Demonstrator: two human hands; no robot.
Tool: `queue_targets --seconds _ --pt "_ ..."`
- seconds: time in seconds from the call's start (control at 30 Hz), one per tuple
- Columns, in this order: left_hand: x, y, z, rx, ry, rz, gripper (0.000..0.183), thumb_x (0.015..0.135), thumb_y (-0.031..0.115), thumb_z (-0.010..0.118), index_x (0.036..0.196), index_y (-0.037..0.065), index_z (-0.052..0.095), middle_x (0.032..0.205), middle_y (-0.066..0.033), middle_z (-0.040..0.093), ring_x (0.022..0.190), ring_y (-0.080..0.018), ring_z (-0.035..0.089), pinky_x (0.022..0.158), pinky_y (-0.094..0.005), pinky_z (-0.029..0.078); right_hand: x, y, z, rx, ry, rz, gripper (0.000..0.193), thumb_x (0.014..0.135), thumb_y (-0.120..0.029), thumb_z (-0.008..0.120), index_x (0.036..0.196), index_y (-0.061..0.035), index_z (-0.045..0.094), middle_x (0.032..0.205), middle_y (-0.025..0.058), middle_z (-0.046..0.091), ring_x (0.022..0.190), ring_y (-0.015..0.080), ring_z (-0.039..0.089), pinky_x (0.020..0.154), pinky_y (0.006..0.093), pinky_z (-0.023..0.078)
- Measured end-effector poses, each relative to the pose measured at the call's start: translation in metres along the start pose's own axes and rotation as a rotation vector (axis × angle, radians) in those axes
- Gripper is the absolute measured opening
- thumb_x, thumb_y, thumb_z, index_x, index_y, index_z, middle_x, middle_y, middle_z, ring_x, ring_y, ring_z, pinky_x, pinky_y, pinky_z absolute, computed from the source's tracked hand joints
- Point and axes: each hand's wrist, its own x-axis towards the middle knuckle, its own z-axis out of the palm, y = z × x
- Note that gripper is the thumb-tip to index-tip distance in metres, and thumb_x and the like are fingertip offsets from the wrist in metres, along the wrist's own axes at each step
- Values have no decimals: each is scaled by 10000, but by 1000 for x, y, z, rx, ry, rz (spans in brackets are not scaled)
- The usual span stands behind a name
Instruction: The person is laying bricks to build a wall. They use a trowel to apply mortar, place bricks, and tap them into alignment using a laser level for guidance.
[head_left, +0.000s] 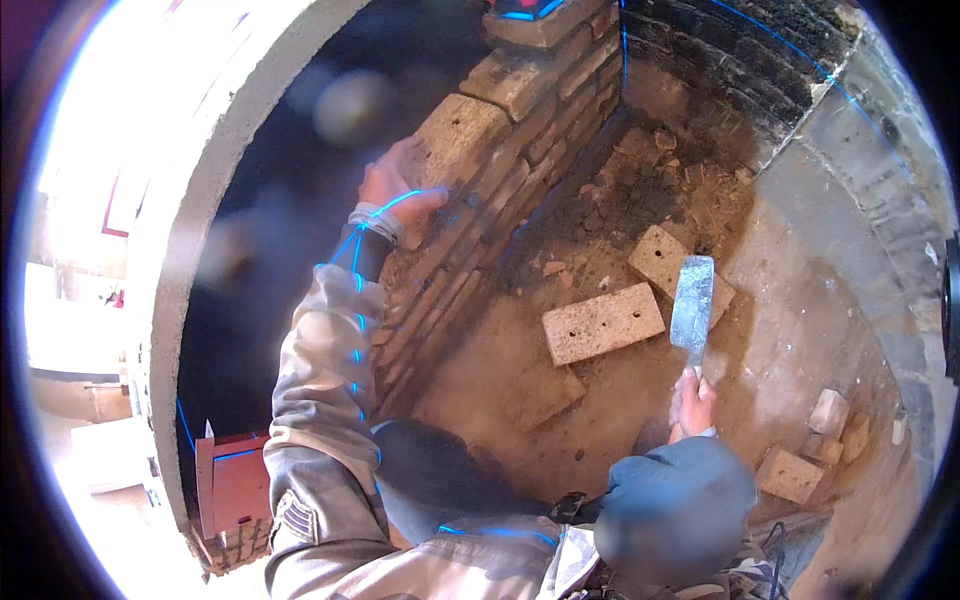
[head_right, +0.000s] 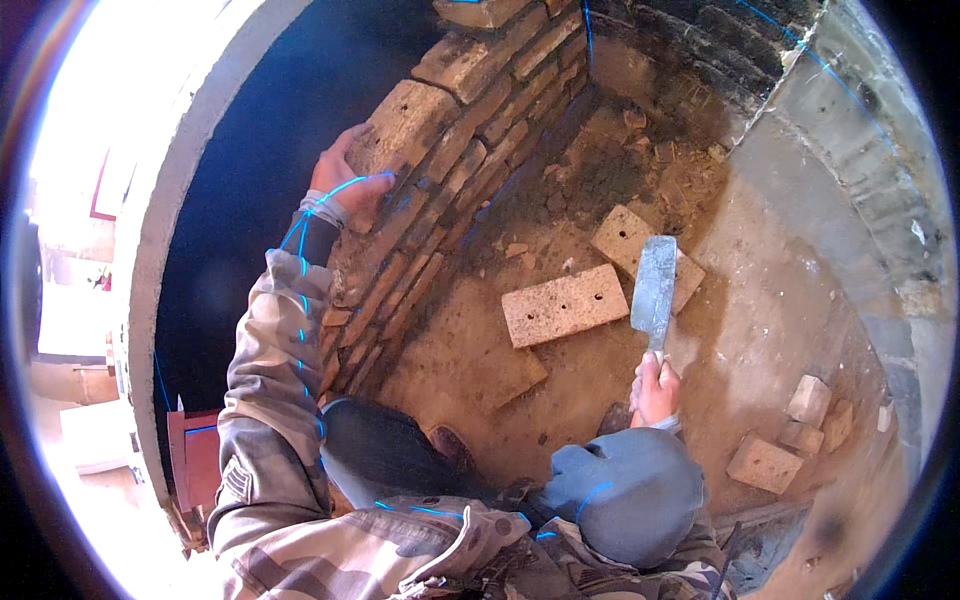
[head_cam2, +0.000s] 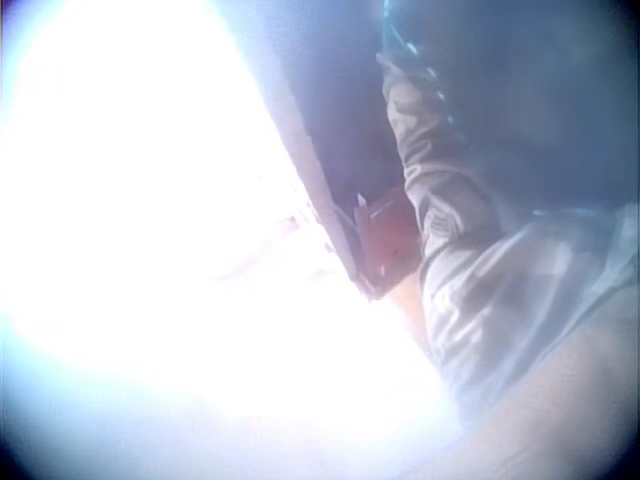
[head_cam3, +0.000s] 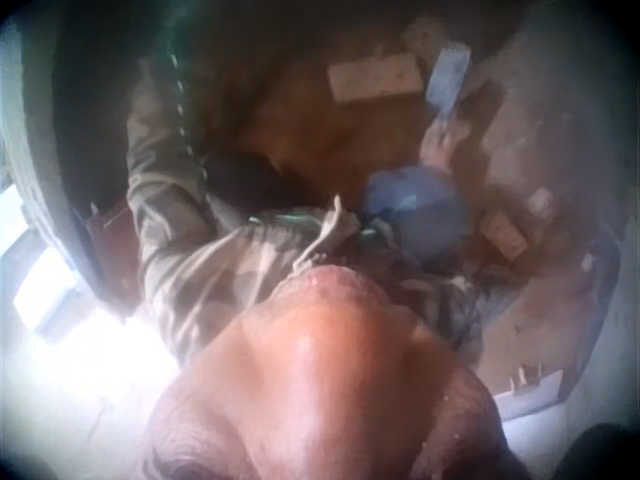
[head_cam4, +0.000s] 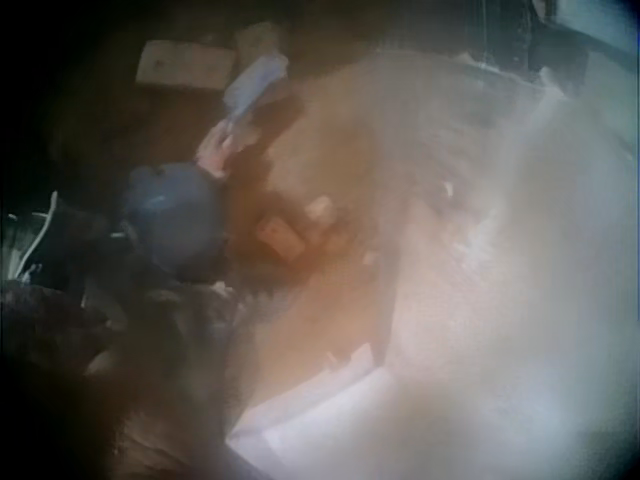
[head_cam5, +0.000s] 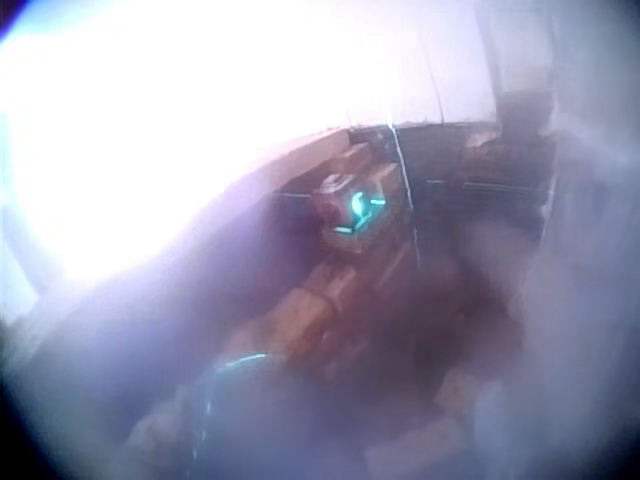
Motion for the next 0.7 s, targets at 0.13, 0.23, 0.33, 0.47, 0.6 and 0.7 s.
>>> queue_targets --seconds 0.13,0.23,0.33,0.47,0.6,0.7 --pt "3 10 2 36 2 -26 867 600 249 863 1363 15 524 1223 -181 671 1140 -249 638 1002 -351 467 7 -3 3 -64 -23 -16 361 1019 -385 537 821 -87 488 533 -13 437 373 90 402 326 282 331" --pt "2 8 4 14 1 -59 888 609 266 860 1378 6 500 1211 -192 674 1136 -272 643 1002 -356 470 9 -6 8 -71 -44 4 363 1019 -389 537 821 -88 493 529 -17 429 373 86 395 329 282 328" --pt "3 7 6 58 -26 -91 952 616 313 879 1410 -4 461 1259 -219 641 1187 -298 612 1026 -372 460 10 -11 19 -56 -65 28 359 1019 -387 539 822 -90 494 529 -21 424 376 81 385 333 278 314" --pt "4 0 -6 45 -103 -78 1060 653 456 885 1464 -15 392 1377 -255 548 1304 -322 517 1086 -398 417 5 -23 30 -65 -101 9 345 1015 -373 553 823 -92 499 535 -26 423 386 73 372 340 273 291" --pt "-18 -73 -23 -133 11 -166 1121 696 575 829 1483 -46 329 1417 -259 507 1328 -322 488 1106 -415 389 -8 -29 21 -118 -156 -39 299 1016 -319 565 827 -92 518 554 -34 434 409 65 378 350 274 292" --pt "-44 -96 -18 -246 -125 -203 1070 728 590 803 1459 -50 356 1385 -241 537 1298 -303 514 1095 -394 391 -4 -26 6 -195 -170 -111 260 1020 -268 567 831 -93 537 566 -45 437 431 56 390 366 273 302"
